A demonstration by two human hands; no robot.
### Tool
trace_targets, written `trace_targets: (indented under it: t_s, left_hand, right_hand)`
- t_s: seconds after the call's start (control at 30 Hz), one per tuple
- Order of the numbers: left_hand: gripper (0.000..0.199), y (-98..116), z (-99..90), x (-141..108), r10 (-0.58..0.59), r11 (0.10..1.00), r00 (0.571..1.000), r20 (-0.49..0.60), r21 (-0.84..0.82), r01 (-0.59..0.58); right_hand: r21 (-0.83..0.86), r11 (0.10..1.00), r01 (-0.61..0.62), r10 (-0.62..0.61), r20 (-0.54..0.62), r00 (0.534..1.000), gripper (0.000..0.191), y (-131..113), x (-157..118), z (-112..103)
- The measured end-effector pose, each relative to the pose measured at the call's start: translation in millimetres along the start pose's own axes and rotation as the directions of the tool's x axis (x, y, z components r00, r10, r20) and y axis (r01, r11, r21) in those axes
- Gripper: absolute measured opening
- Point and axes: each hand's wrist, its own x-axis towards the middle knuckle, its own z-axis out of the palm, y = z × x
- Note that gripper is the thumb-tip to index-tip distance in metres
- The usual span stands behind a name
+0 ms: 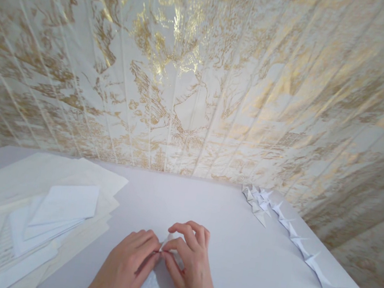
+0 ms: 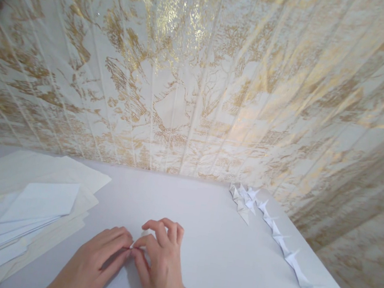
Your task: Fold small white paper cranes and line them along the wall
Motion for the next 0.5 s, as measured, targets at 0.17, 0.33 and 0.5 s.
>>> trace_targets:
  t_s: [0.17,0.33,0.5]
  left_hand:
    - [0.023,2.1,0.1,-1.0,-0.044,0.989,0.999,0.019,-0.140,0.046]
    - [0.027,4.9,-3.4,0.3,-0.136,0.961,0.989,0.060,-0.235,0.147]
    - [0.030,7.0,-3.7,-1.0,-0.179,0.957,0.981,0.071,-0.218,0.191]
  right_hand:
    - [0.185,0.977,-0.110,0.100,0.066,0.993,0.017,1.8,1.9,3.6]
    - [0.285,0.937,-0.201,0.189,0.069,0.980,0.014,6.3,1.2,8.9]
    - [0.375,0.902,-0.213,0.202,0.068,0.977,0.015,6.8,-0.2,11.9]
